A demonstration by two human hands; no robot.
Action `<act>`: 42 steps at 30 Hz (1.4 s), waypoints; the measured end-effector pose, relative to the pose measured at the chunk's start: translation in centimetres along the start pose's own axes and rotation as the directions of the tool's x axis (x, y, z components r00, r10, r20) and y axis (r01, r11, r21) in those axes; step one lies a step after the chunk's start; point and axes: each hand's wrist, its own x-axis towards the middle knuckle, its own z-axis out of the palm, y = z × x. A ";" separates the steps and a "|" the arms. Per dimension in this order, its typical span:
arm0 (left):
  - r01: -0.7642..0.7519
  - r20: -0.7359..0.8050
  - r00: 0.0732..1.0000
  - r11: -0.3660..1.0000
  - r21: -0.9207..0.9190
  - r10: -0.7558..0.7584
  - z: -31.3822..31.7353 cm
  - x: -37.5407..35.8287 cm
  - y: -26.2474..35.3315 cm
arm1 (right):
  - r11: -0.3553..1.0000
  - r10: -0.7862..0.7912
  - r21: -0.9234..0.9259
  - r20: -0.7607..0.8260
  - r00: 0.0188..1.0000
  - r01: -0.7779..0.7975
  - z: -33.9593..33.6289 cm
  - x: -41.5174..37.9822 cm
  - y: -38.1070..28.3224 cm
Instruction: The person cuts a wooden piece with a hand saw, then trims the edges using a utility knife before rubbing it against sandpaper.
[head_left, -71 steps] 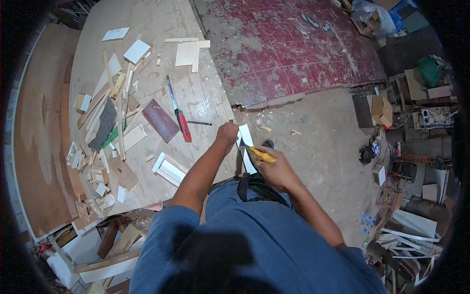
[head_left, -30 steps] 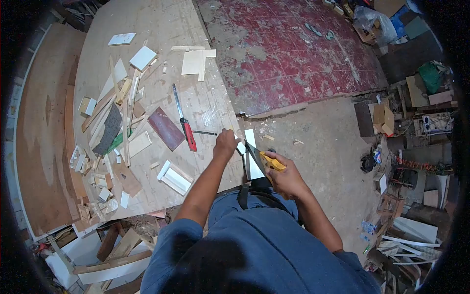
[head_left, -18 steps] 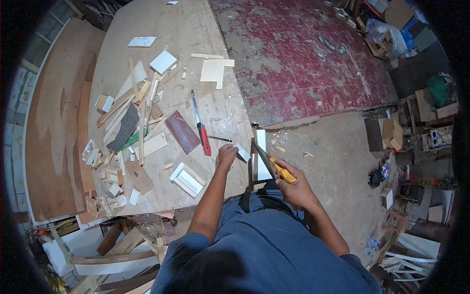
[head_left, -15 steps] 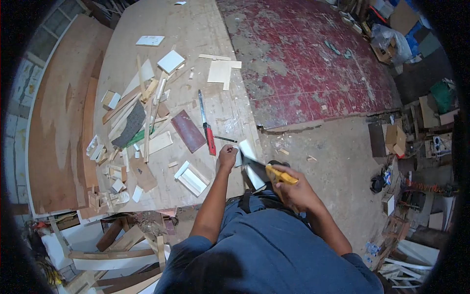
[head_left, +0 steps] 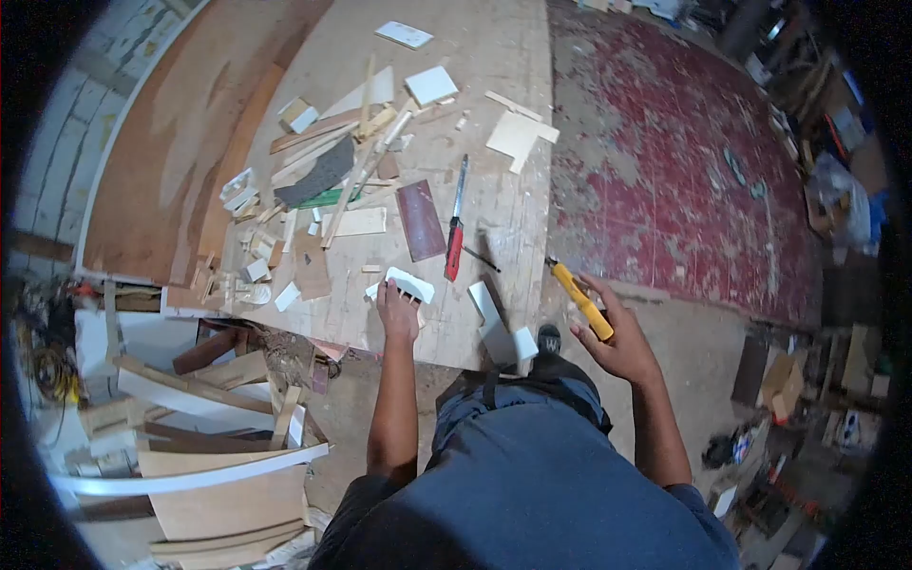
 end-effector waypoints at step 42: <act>-0.027 -0.087 0.996 0.983 -0.184 0.011 -5.1 -11.7 -1.7 | 0.534 -0.033 -0.586 0.705 0.708 0.609 18.7 4.2 23.3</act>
